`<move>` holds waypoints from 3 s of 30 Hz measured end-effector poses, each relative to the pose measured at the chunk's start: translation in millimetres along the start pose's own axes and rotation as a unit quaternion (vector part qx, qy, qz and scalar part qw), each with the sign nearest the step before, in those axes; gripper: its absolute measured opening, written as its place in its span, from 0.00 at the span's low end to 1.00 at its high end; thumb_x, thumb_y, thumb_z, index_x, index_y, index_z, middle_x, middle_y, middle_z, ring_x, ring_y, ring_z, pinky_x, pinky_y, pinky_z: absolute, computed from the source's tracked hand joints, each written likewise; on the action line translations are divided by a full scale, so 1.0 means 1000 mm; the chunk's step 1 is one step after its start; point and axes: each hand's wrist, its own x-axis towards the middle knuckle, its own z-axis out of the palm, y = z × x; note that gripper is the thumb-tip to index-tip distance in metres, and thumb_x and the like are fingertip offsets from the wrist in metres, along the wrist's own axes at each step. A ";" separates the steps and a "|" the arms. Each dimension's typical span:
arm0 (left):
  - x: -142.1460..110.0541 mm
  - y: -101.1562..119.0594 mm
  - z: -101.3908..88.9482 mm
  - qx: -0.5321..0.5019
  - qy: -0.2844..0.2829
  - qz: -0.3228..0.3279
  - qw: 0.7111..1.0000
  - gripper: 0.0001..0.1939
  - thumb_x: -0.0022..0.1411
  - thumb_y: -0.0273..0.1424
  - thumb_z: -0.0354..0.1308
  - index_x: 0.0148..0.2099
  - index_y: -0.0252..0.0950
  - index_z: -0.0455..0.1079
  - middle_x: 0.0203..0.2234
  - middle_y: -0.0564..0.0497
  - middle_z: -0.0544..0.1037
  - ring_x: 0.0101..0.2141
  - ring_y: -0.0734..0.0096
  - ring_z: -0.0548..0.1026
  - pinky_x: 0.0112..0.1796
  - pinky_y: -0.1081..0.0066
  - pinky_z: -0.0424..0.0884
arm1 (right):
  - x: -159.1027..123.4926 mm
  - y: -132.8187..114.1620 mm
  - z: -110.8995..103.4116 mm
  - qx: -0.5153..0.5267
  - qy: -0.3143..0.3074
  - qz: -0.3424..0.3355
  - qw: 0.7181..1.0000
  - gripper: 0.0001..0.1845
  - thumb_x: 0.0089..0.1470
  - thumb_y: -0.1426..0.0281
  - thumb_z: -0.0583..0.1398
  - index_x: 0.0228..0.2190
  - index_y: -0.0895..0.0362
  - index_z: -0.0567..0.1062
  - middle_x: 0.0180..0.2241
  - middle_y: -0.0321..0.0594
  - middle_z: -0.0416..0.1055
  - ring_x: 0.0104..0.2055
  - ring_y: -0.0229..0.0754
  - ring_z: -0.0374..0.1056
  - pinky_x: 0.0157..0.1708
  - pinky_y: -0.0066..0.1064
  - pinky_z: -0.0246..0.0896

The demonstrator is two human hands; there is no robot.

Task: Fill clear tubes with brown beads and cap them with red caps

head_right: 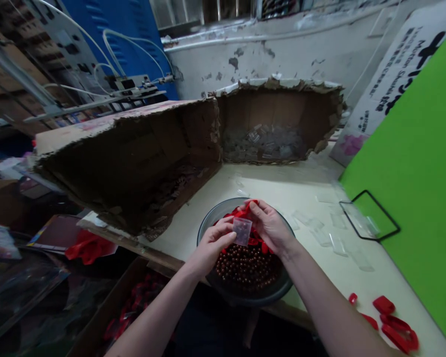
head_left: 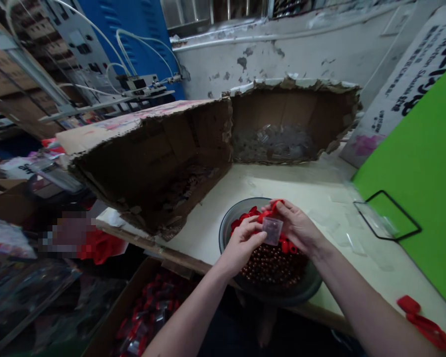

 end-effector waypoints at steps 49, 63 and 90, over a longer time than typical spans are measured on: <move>0.004 -0.024 0.009 -0.019 0.069 -0.080 0.994 0.15 0.64 0.40 0.51 0.45 0.35 0.65 0.22 0.56 0.67 0.20 0.79 0.64 0.21 0.78 0.62 | -0.029 0.020 -0.007 -0.616 -0.014 -0.324 0.717 0.25 0.62 0.71 0.55 0.60 0.49 0.64 0.41 0.41 0.74 0.39 0.41 0.72 0.44 0.33 0.68; 0.005 -0.023 0.009 -0.046 0.067 -0.106 0.991 0.17 0.61 0.43 0.54 0.42 0.34 0.67 0.19 0.57 0.67 0.18 0.80 0.63 0.19 0.79 0.59 | -0.037 0.027 -0.013 -0.715 -0.066 -0.315 0.620 0.34 0.64 0.72 0.50 0.67 0.49 0.43 0.46 0.47 0.69 0.45 0.46 0.70 0.46 0.37 0.68; -0.012 -0.014 0.019 -0.073 -0.076 -0.153 0.983 0.15 0.57 0.42 0.58 0.37 0.33 0.69 0.17 0.57 0.66 0.15 0.81 0.61 0.17 0.78 0.56 | -0.017 -0.002 0.030 -0.178 -0.071 0.012 0.981 0.30 0.60 0.48 0.46 0.51 0.50 0.73 0.39 0.42 0.74 0.42 0.43 0.70 0.45 0.35 0.66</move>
